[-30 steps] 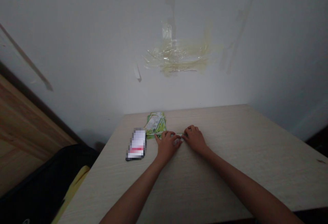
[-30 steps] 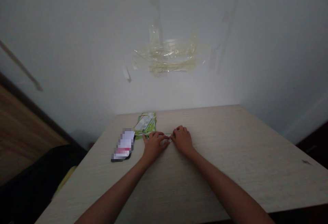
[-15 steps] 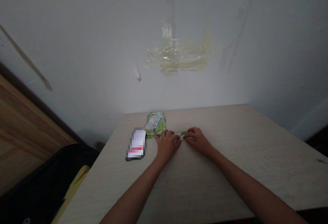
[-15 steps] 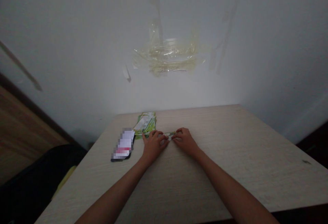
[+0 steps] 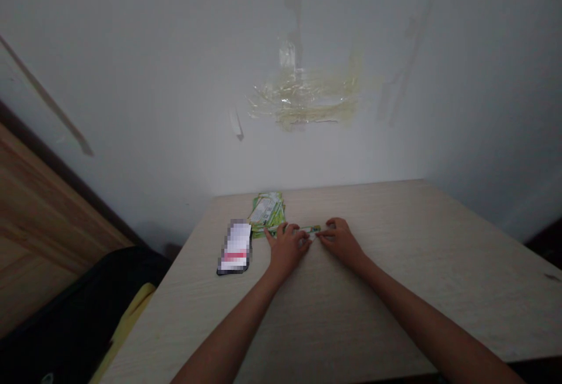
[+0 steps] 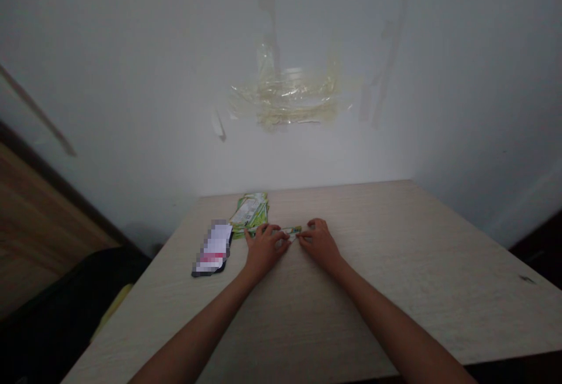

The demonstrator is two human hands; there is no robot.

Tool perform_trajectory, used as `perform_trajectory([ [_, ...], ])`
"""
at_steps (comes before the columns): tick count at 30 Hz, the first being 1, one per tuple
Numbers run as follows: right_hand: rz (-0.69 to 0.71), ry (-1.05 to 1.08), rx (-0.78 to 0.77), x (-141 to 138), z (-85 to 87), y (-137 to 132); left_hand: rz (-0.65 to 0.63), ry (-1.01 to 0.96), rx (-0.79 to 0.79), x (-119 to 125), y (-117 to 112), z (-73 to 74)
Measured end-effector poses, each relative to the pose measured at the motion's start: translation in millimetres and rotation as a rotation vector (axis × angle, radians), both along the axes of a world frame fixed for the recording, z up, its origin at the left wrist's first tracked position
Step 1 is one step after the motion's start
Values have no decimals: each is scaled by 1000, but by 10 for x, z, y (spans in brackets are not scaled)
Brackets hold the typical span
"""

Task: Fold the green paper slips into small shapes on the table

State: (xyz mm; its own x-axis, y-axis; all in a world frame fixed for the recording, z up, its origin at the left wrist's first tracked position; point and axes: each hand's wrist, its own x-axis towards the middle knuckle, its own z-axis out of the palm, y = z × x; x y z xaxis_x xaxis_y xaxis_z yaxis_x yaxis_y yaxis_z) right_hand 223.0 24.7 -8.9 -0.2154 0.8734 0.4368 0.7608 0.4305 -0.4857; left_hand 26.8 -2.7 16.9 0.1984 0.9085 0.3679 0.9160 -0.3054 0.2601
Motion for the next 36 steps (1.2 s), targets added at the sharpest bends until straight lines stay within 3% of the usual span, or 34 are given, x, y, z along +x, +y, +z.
perform_trajectory([
  [8,-95,-2,-7,1,17,33,11,-1,-23,14,-3,19],
  [20,-123,14,-34,-33,57,-10,-14,-30,-8,-19,12,-34],
  [36,-201,-119,-32,-127,175,-21,-94,14,-73,-103,8,16],
])
